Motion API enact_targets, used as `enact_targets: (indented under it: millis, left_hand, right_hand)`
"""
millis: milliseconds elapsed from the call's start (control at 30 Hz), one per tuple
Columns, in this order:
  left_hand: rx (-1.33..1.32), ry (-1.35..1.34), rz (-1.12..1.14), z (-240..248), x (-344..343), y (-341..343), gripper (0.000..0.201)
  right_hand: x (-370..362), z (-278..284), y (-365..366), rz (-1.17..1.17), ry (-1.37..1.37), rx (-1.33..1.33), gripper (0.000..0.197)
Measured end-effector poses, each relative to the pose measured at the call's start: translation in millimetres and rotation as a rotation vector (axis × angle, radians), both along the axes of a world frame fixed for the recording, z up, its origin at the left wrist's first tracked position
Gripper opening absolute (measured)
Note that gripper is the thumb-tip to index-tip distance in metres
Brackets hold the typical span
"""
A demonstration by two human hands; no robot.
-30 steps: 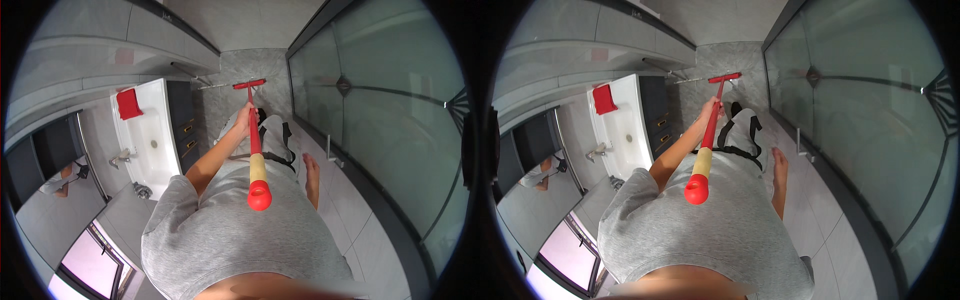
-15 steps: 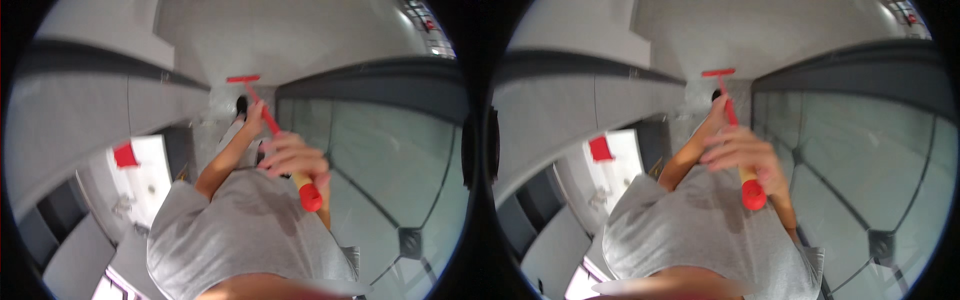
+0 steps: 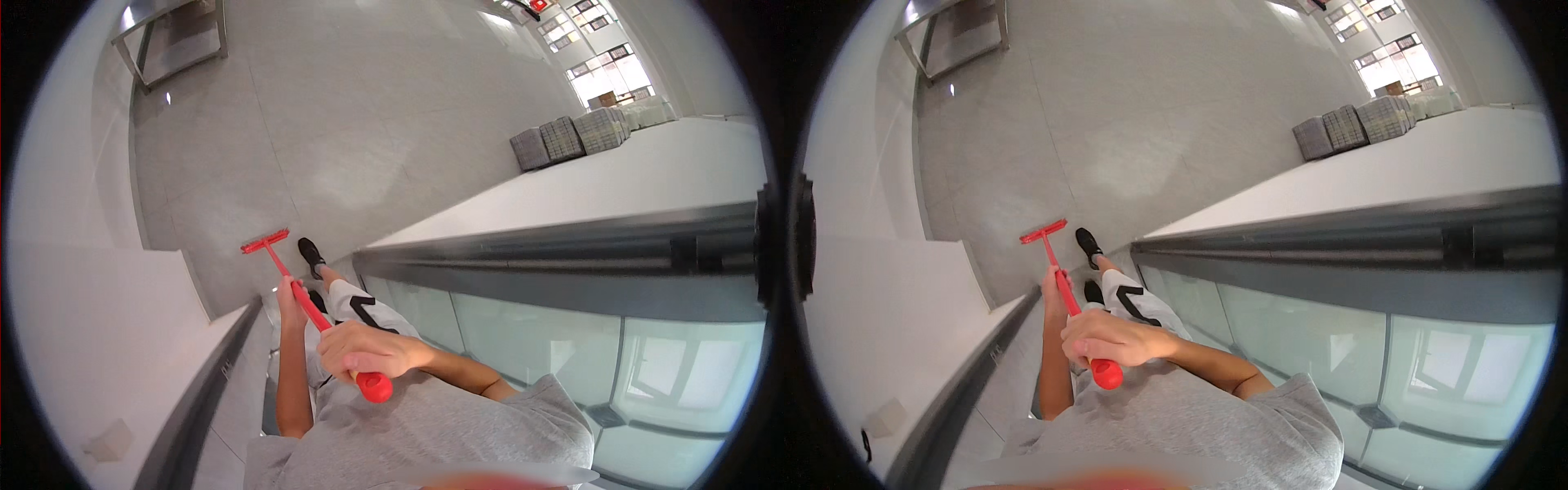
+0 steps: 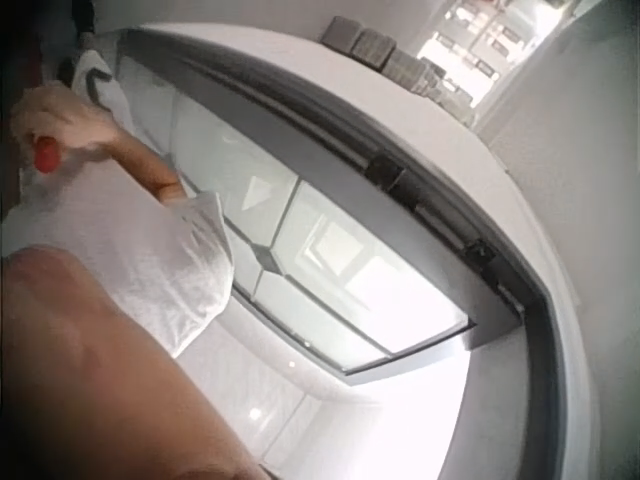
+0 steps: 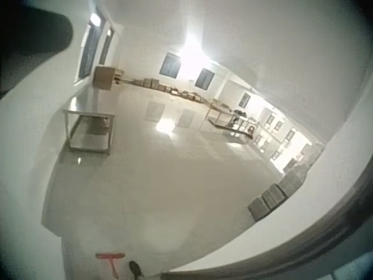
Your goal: Scrubbing the bathroom floor with a long-handled broom or brush.
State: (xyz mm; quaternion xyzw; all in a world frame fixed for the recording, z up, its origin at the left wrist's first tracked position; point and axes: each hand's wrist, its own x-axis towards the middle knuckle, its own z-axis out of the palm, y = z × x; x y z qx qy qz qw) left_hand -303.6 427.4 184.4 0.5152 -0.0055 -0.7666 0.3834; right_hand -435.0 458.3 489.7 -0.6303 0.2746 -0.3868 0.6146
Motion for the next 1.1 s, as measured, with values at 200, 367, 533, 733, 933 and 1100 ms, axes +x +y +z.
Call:
enact_targets:
  millis: [200, 367, 533, 733, 933, 1100]
  left_hand:
    - [-0.038, 0.015, -0.050, -14.8, 10.2, -91.7, 0.015]
    - [-0.025, -0.021, -0.045, -14.6, 25.1, -166.7, 0.016]
    - [-0.156, -0.084, 0.132, 13.5, 65.4, -216.0, 0.018]
    - [-0.288, 0.123, 0.401, -46.3, 79.0, -311.0, 0.015]
    - [-0.131, -0.085, 0.398, 30.7, 164.9, -383.5, 0.020]
    - [-0.145, -0.108, 0.351, 21.9, 249.6, -421.4, 0.030]
  right_hand:
    - [-15.1, -4.3, -102.2, 0.135, -0.030, 0.018, 0.044]
    - [-15.7, -1.2, -187.4, 0.248, -0.032, 0.006, 0.041]
    - [17.8, 20.4, -260.7, 0.361, -0.269, 0.073, 0.041]
    - [76.8, 7.6, -367.3, 0.430, -0.149, -0.225, 0.043]
    - [172.5, 4.8, -426.6, 0.378, -0.355, -0.204, 0.038]
    - [242.4, 9.2, -488.4, 0.440, -0.450, -0.173, 0.039]
